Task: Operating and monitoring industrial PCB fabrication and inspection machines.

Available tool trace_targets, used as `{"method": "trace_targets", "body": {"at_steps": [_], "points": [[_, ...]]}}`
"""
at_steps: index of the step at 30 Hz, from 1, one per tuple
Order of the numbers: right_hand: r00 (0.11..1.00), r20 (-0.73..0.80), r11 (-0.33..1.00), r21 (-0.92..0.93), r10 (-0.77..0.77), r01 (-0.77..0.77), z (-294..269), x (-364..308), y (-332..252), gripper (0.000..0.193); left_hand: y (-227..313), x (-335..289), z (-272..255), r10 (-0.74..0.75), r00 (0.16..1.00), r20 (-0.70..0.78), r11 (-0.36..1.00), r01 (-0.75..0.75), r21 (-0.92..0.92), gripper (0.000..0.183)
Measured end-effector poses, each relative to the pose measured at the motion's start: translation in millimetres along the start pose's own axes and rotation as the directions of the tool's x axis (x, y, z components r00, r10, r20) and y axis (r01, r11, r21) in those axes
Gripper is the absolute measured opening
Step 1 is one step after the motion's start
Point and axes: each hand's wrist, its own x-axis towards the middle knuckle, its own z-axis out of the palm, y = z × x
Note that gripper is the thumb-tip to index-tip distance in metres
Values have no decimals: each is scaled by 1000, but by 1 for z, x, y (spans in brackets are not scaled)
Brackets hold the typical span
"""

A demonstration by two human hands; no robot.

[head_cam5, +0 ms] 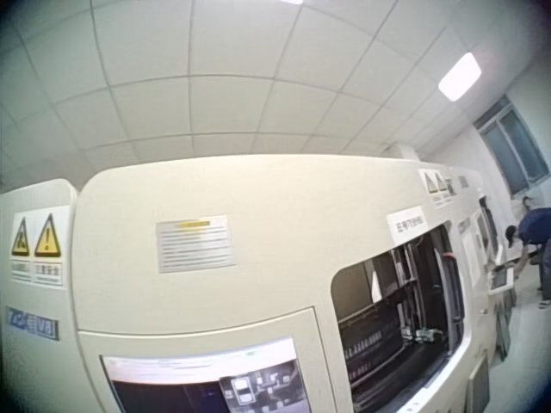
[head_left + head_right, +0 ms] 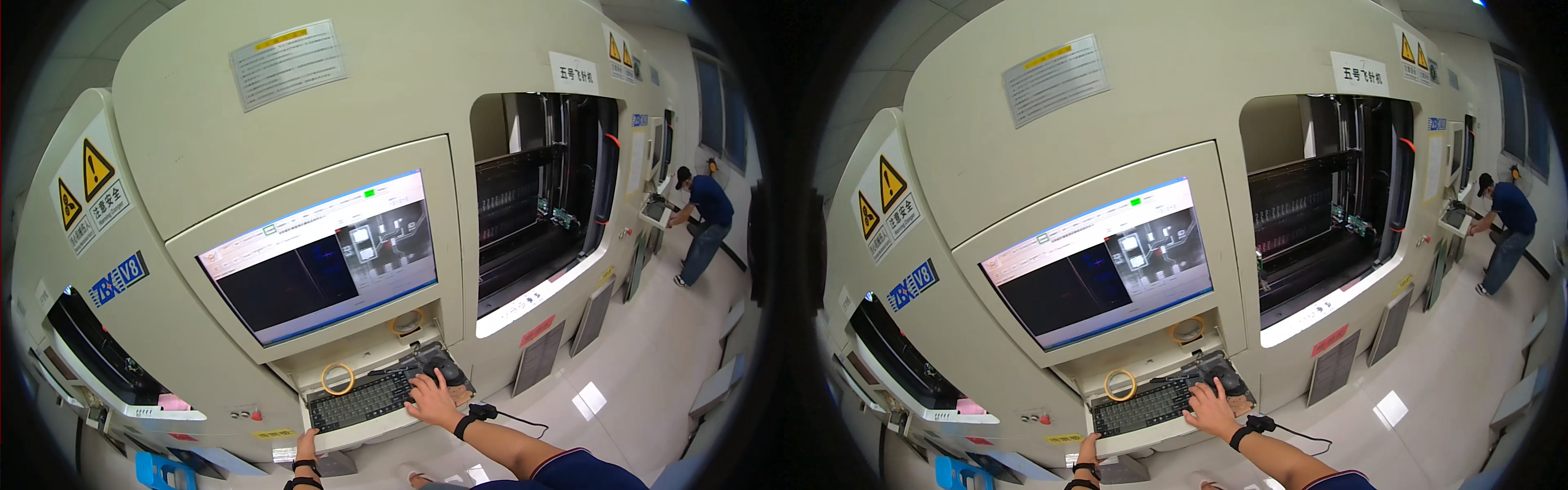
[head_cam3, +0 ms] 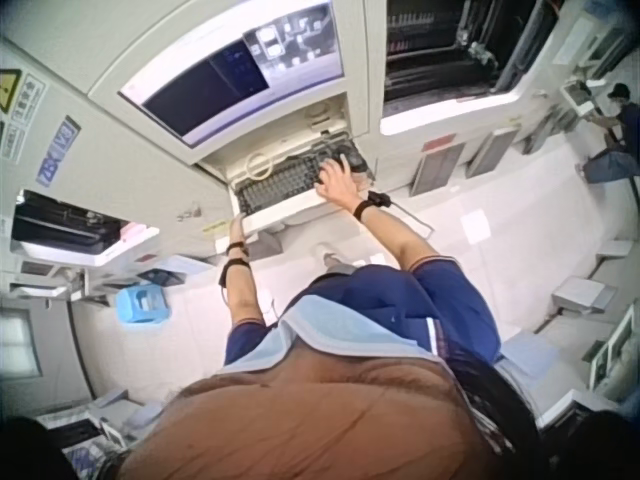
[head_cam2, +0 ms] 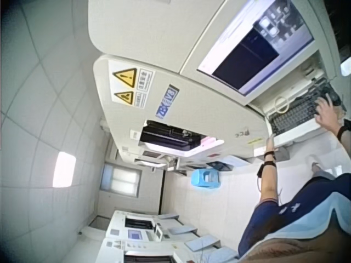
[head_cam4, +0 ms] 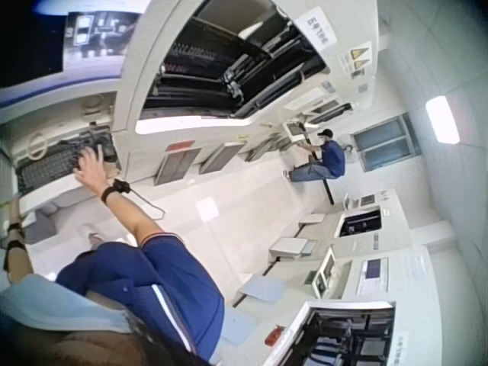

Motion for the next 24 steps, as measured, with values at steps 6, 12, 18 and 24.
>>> {"method": "trace_targets", "body": {"at_steps": [6,12,18,24], "points": [[1000,4,1000,-6,-9,9,-2,0,-1,32,8,-15,5,15,998,-65,999,-12,45,40],[999,31,1000,-5,-25,25,-5,1,-1,31,6,-14,4,28,998,-51,999,-27,25,44],[1000,3,1000,6,-16,16,-5,1,-2,32,4,-1,0,16,1000,-4,979,-15,201,49],[1000,-10,1000,26,-12,12,-4,0,-1,33,13,-15,6,-106,992,-75,978,117,170,50]]}}
